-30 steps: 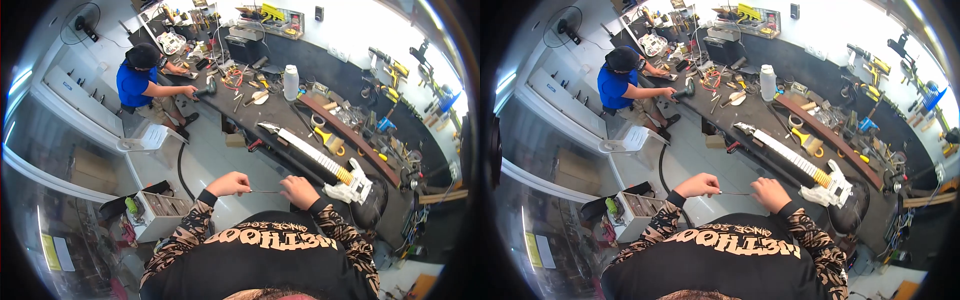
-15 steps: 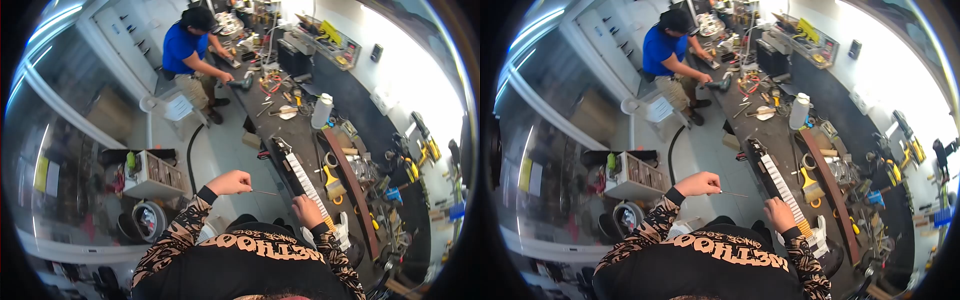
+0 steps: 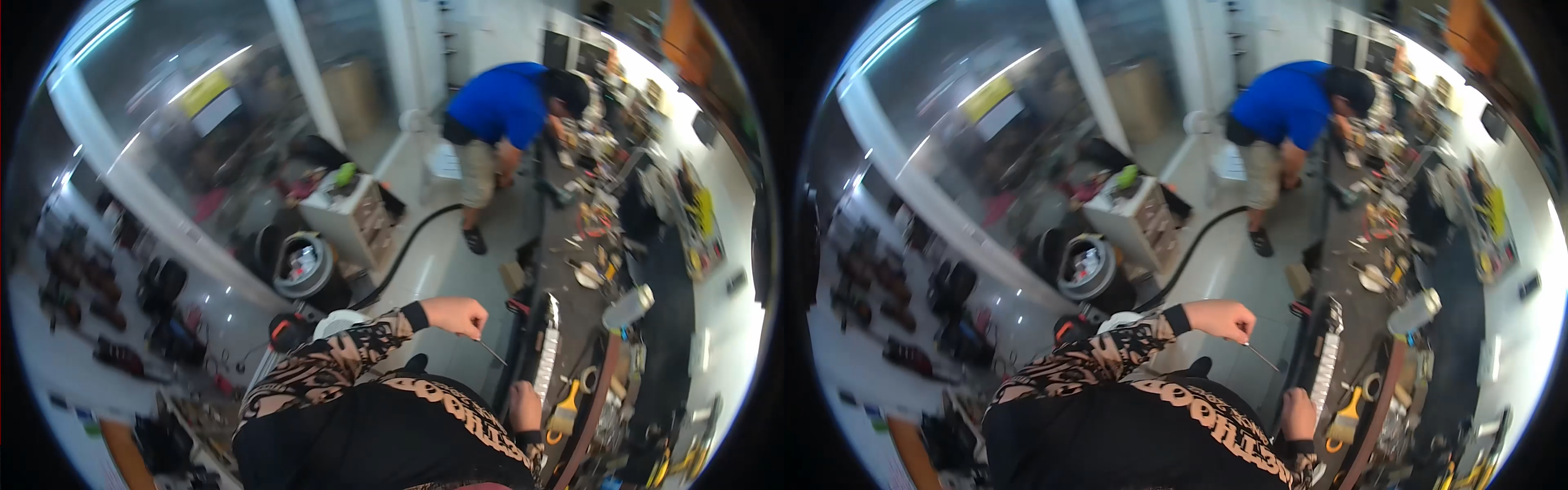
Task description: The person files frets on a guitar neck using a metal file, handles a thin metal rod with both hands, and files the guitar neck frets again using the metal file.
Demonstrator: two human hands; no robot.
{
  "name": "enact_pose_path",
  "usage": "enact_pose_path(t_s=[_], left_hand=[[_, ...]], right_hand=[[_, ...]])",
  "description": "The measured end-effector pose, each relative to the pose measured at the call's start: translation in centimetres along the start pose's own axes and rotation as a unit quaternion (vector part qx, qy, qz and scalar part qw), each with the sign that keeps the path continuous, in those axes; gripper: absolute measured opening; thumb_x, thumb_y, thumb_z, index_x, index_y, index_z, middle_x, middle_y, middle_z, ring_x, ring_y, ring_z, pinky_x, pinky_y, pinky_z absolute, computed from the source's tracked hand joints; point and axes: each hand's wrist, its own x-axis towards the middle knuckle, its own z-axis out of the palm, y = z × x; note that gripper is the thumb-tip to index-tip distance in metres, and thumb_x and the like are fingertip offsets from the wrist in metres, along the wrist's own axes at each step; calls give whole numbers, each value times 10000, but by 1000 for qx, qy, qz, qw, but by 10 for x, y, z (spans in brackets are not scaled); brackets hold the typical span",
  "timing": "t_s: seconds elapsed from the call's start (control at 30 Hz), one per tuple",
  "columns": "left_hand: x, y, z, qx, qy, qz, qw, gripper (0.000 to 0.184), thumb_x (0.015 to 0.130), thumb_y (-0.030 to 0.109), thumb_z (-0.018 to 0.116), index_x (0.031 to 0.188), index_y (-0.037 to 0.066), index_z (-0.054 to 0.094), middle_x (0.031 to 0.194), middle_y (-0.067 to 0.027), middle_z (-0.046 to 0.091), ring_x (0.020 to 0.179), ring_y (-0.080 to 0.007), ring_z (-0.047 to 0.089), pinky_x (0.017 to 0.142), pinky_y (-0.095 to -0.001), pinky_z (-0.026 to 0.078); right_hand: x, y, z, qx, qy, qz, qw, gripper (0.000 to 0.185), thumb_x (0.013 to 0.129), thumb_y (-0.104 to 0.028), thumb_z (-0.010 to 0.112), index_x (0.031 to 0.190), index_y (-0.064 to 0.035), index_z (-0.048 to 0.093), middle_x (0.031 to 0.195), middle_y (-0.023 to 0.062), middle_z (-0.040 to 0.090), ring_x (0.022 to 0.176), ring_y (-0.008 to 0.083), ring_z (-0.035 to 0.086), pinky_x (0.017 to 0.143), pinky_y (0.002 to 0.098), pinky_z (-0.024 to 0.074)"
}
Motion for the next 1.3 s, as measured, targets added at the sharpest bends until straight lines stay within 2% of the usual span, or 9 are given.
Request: enact_pose_path(t_s=[0.1,0.2,0.37,0.57,0.73,0.87,1.13,1.27,1.3], left_hand=[[-15,8,19,34,9,-21,999,220,992,237,824,1022,23,782,829,-69,787,724,-178,738,669,-375,566],[-12,18,45,34,-5,-10,999,246,975,262,833,1004,25,774,813,-75,785,719,-196,748,671,-395,568],[-24,25,47,16,0,9,1000,220,971,232,842,991,23,773,821,-76,795,717,-188,746,671,-385,565],[-61,-5,25,12,56,-17,998,203,966,208,854,986,18,786,819,-60,788,716,-175,740,666,-381,559],[-75,-1,35,18,62,-31,997,217,987,216,851,1013,12,780,841,-60,785,726,-179,736,676,-370,561],[-86,-4,35,-41,71,4,997,220,1016,222,841,1053,15,775,859,-61,788,741,-175,735,696,-369,566],[-183,-22,13,-51,187,-103,976,209,1055,245,810,1064,40,774,877,-44,784,749,-152,717,694,-379,547],[-220,-63,35,-23,225,-131,965,235,1037,271,816,1085,45,774,858,-60,776,763,-195,736,708,-406,553],[-223,-65,40,-15,216,-144,966,247,1030,274,812,1114,44,778,921,-86,797,832,-235,760,753,-423,566]], right_hand=[[4,-29,-17,49,-18,32,998,318,1023,-108,797,1310,-24,687,1235,187,717,1143,410,710,971,541,537],[34,-91,-31,58,23,-77,995,378,1018,-123,810,1358,-25,676,1234,177,707,1142,393,699,976,522,537],[57,-126,-25,-2,-17,-163,986,136,1086,-138,741,1072,-19,678,971,205,744,1004,449,722,946,537,531],[25,-60,-18,-8,-32,-99,995,94,1063,-111,743,1105,-40,698,1038,187,742,1044,436,718,944,537,530],[42,-117,-29,76,12,-135,988,134,1055,-136,755,1110,-29,696,1156,166,729,1088,420,703,948,539,525],[80,-162,-19,17,-49,-250,967,140,1082,-152,742,1094,-27,679,1014,185,734,1003,438,708,922,532,527],[95,-112,12,4,-117,-181,977,137,1112,-154,709,1086,-22,687,969,210,763,974,476,724,880,547,543],[70,-105,20,41,-87,-167,981,143,1083,-106,714,1196,-18,715,1134,203,767,1039,452,742,928,545,560],[66,-109,21,39,-115,-149,981,246,1057,-93,734,1289,-16,706,1253,192,742,1117,429,736,963,544,560]])
